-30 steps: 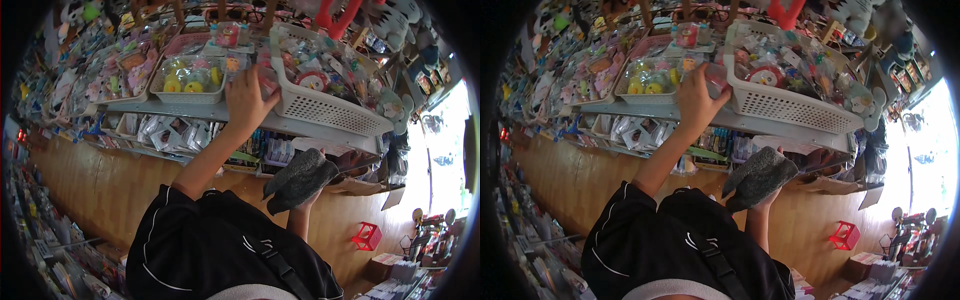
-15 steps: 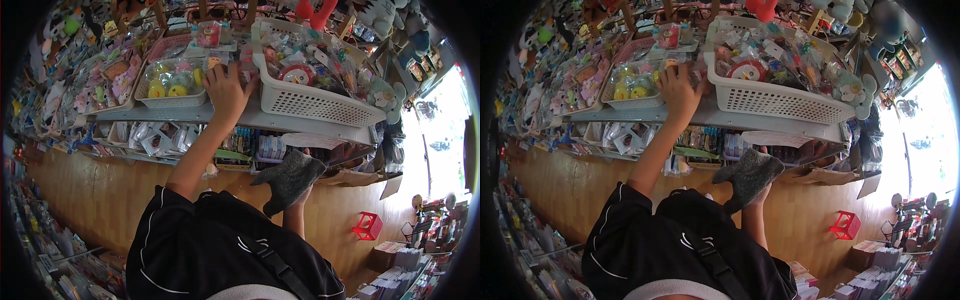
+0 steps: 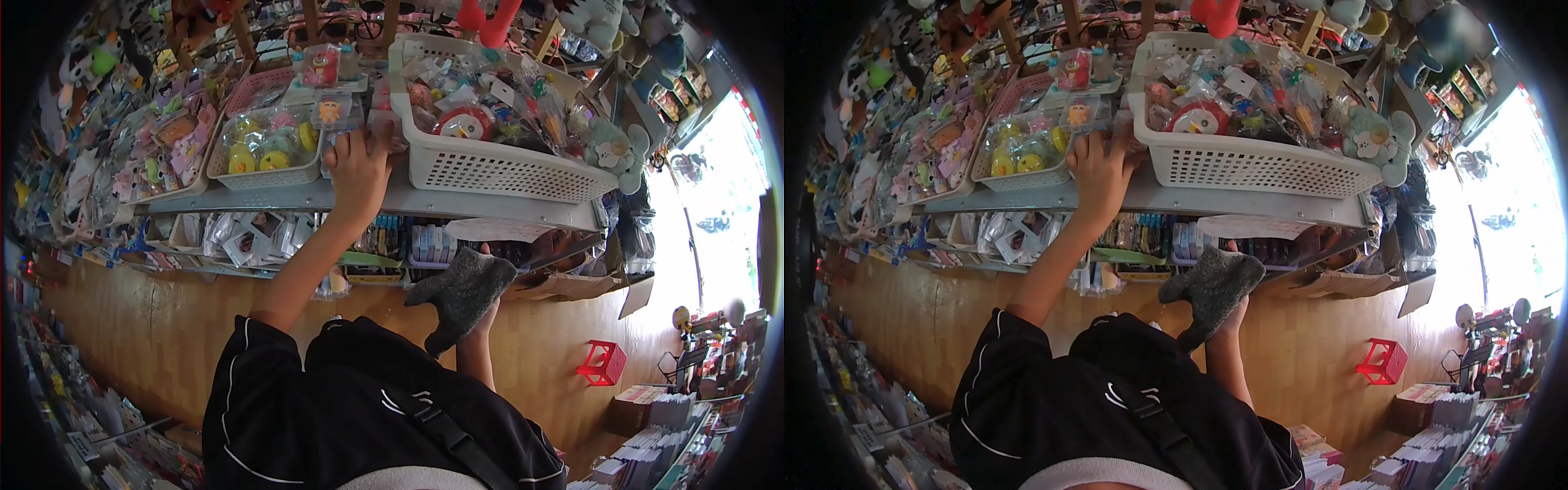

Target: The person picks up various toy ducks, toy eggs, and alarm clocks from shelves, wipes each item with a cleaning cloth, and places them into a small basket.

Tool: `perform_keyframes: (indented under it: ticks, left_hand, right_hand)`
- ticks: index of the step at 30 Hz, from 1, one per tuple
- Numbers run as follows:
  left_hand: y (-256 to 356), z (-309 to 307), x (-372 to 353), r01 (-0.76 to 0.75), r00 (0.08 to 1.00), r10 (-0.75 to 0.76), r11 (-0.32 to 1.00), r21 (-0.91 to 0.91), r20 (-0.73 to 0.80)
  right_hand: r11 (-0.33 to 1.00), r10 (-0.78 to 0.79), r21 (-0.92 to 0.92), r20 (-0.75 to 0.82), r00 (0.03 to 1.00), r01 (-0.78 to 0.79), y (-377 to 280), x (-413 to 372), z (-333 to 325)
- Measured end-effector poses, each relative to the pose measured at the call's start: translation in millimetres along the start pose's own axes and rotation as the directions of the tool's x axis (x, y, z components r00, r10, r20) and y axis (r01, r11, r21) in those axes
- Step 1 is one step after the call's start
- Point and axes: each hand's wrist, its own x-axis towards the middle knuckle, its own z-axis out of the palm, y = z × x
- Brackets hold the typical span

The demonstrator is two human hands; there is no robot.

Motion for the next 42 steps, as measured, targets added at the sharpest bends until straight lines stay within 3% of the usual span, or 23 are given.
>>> perform_keyframes:
  ticks: [2, 9, 15, 17, 18, 20, 22, 23, 24, 25, 26, 27, 28, 29, 30, 32, 35, 37, 38, 39, 42]
  left_hand:
    - [-3, -5, 5, -0.012, 0.999, 0.015, 0.998, -0.062, 0.047]
    - [-11, 10, -2, -0.006, 1.0, 0.003, 0.995, -0.103, -0.029]
    - [-4, -4, -7, -0.037, 0.998, 0.038, 0.999, 0.022, -0.059]
    - [-6, -12, -14, -0.007, 0.987, -0.013, 0.992, -0.124, -0.159]
    - [-14, -20, -23, -0.123, 0.963, 0.061, 0.966, -0.226, -0.264]
    - [-40, -39, -61, -0.28, 0.941, 0.184, 0.895, -0.348, -0.284]
    - [-65, -56, -127, -0.199, 0.98, 0.173, 0.88, -0.431, -0.099]
    - [-80, -65, -172, -0.06, 0.985, 0.123, 0.9, -0.432, 0.119]
    - [-96, -74, -242, 0.228, 0.9, -0.053, 0.903, -0.365, 0.432]
    - [-116, -80, -324, 0.347, 0.754, -0.187, 0.927, -0.141, 0.629]
    - [-132, -100, -414, 0.346, 0.306, -0.301, 0.919, 0.189, 0.903]
    - [-127, -129, -488, 0.32, -0.059, -0.344, 0.883, 0.344, 0.937]
    - [-114, -163, -539, 0.342, -0.305, -0.379, 0.812, 0.472, 0.873]
    - [-98, -192, -570, 0.411, -0.465, -0.398, 0.694, 0.591, 0.791]
    - [-83, -214, -587, 0.494, -0.551, -0.433, 0.52, 0.697, 0.713]
    - [-47, -240, -604, 0.608, -0.637, -0.485, 0.162, 0.778, 0.599]
    - [-8, -252, -604, 0.678, -0.663, -0.525, -0.117, 0.726, 0.534]
    - [8, -250, -607, 0.712, -0.657, -0.54, -0.218, 0.667, 0.525]
    - [12, -248, -606, 0.726, -0.649, -0.55, -0.243, 0.643, 0.525]
    - [12, -243, -602, 0.744, -0.634, -0.565, -0.257, 0.617, 0.529]
    - [-4, -228, -591, 0.796, -0.578, -0.613, -0.278, 0.538, 0.539]
  right_hand:
    - [0.998, 0.013, 0.056, 0.062, 0.998, -0.016, 1, 4, -9]
    - [0.993, 0.048, 0.103, 0.056, 0.997, -0.054, 5, 6, -5]
    - [0.997, 0.067, 0.039, 0.02, 0.998, -0.068, 9, 4, -1]
    - [0.99, 0.023, -0.141, -0.011, 1.0, -0.024, 8, 2, 3]
    - [0.993, 0.019, -0.113, 0.021, 1.0, -0.016, 8, 1, 8]
    - [0.993, 0.029, -0.119, 0.041, 0.999, -0.024, 9, 0, 4]
    - [0.991, 0.043, -0.128, 0.066, 0.997, -0.034, 9, -1, 2]
    - [0.996, 0.051, -0.081, 0.016, 0.999, -0.05, 8, -1, 6]
    - [0.998, 0.061, -0.033, -0.034, 0.998, -0.062, 9, 0, 8]
    - [0.995, 0.094, -0.032, -0.011, 0.996, -0.094, 11, 1, 7]
    - [0.979, 0.066, -0.199, 0.05, 0.997, -0.055, 14, 3, 4]
    - [0.935, 0.041, -0.355, 0.119, 0.992, 0.004, 16, 6, -2]
    - [0.967, 0.08, -0.252, 0.205, 0.976, -0.027, 26, 14, -17]
    - [0.967, 0.1, -0.25, 0.22, 0.97, -0.043, 30, 19, -12]
    - [0.973, 0.171, -0.194, 0.234, 0.957, -0.126, 32, 23, -5]
    - [0.951, 0.309, -0.084, 0.263, 0.914, -0.297, 37, 29, 12]
    - [0.872, 0.466, -0.005, 0.311, 0.828, -0.489, 46, 36, 35]
    - [0.837, 0.514, 0.041, 0.278, 0.811, -0.545, 65, 38, 54]
    - [0.795, 0.572, -0.02, 0.359, 0.738, -0.607, 72, 40, 58]
    - [0.787, 0.574, -0.01, 0.378, 0.726, -0.617, 81, 37, 63]
    - [0.698, 0.697, -0.048, 0.275, 0.662, -0.715, 109, 42, 82]
